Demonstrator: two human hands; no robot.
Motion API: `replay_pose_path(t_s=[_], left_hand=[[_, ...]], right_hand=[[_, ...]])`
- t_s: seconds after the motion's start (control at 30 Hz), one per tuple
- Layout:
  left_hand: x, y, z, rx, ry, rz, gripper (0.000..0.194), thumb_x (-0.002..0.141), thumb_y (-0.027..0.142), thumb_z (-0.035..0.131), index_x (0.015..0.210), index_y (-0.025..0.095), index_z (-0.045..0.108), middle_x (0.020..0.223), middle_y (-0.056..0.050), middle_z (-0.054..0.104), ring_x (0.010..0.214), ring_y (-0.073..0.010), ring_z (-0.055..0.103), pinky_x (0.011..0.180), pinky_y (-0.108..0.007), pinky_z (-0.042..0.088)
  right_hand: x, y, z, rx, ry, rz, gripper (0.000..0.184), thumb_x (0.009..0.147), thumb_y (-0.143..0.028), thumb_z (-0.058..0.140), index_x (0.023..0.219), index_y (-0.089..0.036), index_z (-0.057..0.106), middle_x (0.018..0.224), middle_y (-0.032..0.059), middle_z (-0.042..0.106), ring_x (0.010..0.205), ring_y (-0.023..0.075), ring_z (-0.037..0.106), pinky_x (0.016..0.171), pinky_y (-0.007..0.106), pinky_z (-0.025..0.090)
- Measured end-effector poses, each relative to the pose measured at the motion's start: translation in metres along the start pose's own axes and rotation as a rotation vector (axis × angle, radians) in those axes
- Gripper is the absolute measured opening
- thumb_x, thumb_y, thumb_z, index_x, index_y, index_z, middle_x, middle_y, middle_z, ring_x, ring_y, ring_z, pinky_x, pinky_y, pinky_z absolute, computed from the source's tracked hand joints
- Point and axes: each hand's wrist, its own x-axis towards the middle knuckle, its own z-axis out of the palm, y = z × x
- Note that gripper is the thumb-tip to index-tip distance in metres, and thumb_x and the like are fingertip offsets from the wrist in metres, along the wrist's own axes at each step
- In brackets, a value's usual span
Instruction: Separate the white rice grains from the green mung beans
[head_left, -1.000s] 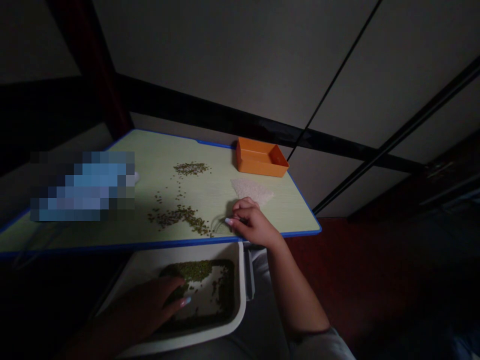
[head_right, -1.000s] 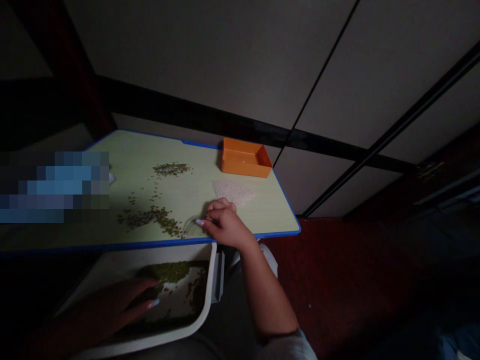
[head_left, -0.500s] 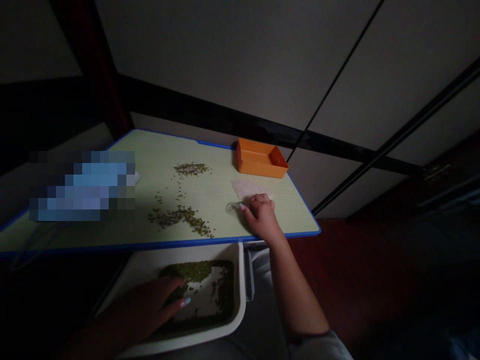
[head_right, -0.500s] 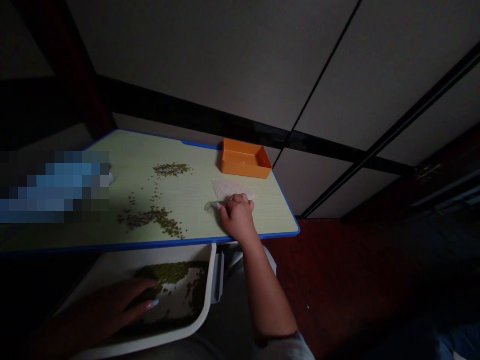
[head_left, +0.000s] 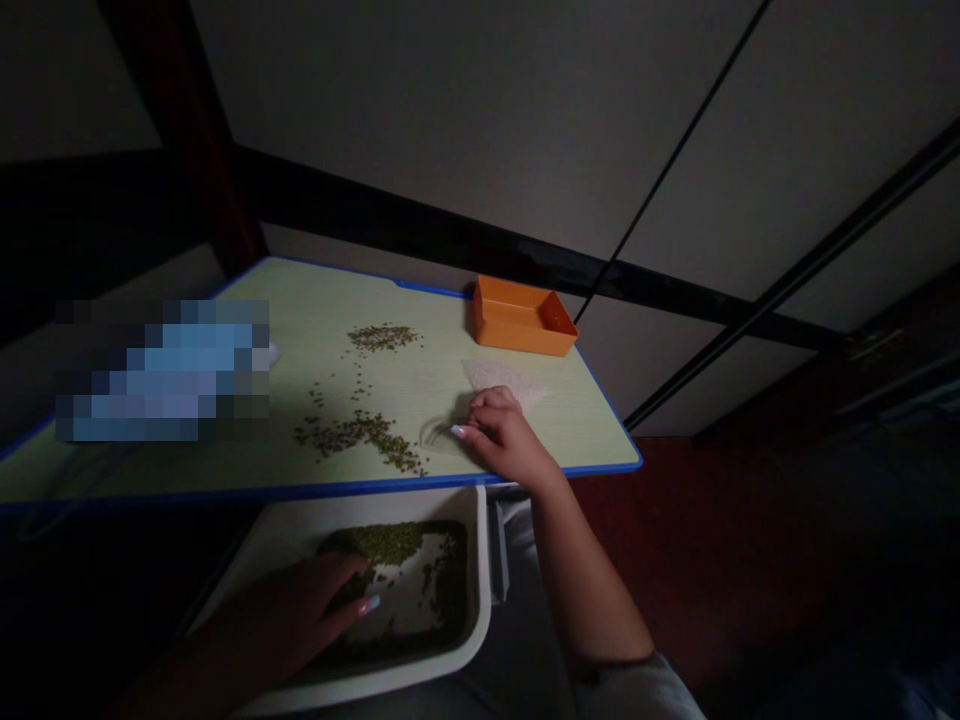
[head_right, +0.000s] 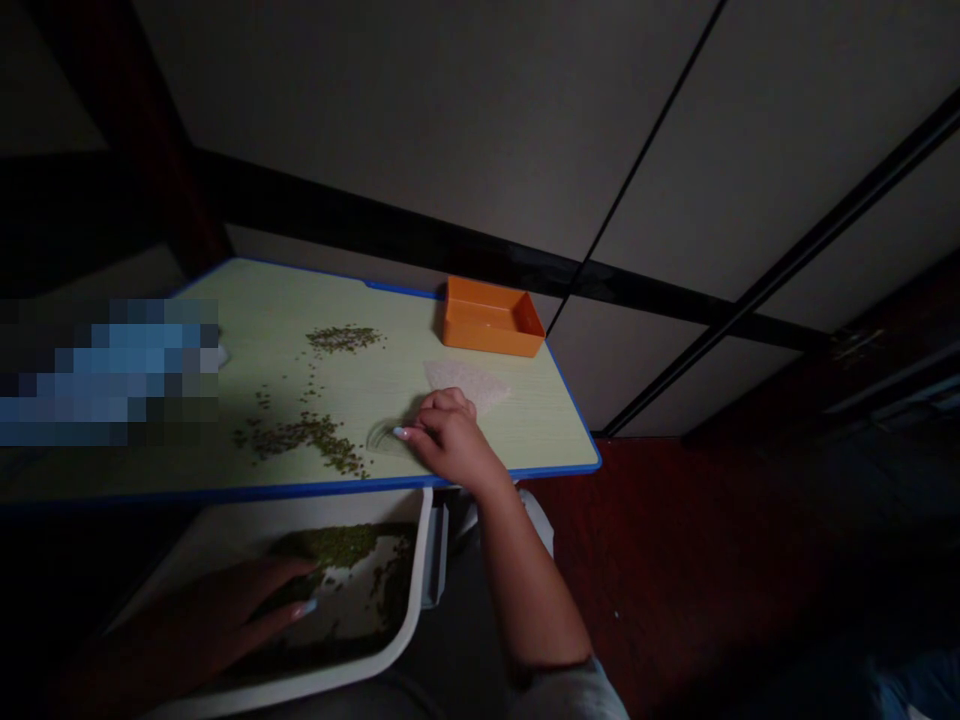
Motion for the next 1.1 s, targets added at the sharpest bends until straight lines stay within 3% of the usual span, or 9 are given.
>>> replay_pose_path(t_s=[0.17, 0.33, 1.1], left_hand=[[-0.001, -0.003, 0.001, -0.006, 0.027, 0.013, 0.057, 0.096, 0.067, 0.054, 0.131, 0.036, 0.088, 0.138, -0.006, 0.092, 0.128, -0.0344, 0.087, 0.109, -0.040, 0.067], [0.001, -0.001, 0.001, 0.005, -0.014, 0.001, 0.059, 0.095, 0.065, 0.054, 0.130, 0.032, 0.088, 0.135, -0.010, 0.093, 0.127, -0.0382, 0.087, 0.107, -0.045, 0.069], [-0.001, 0.000, 0.001, 0.011, -0.020, 0.011, 0.060, 0.098, 0.063, 0.052, 0.134, 0.028, 0.086, 0.140, -0.013, 0.090, 0.131, -0.0399, 0.085, 0.111, -0.048, 0.068]], right_hand=[[0.007, -0.002, -0.002, 0.022, -0.080, -0.009, 0.038, 0.105, -0.030, 0.085, 0.075, -0.024, 0.063, 0.103, 0.0044, 0.067, 0.112, 0.0264, 0.056, 0.106, 0.044, 0.041], [0.003, -0.001, -0.006, 0.057, -0.115, -0.026, 0.042, 0.103, -0.027, 0.084, 0.071, -0.023, 0.058, 0.103, 0.0037, 0.066, 0.112, 0.0259, 0.056, 0.108, 0.044, 0.040], [-0.010, -0.002, -0.007, 0.074, -0.076, -0.025, 0.040, 0.104, -0.027, 0.081, 0.073, -0.023, 0.056, 0.100, 0.0032, 0.065, 0.106, 0.0251, 0.055, 0.105, 0.043, 0.040]])
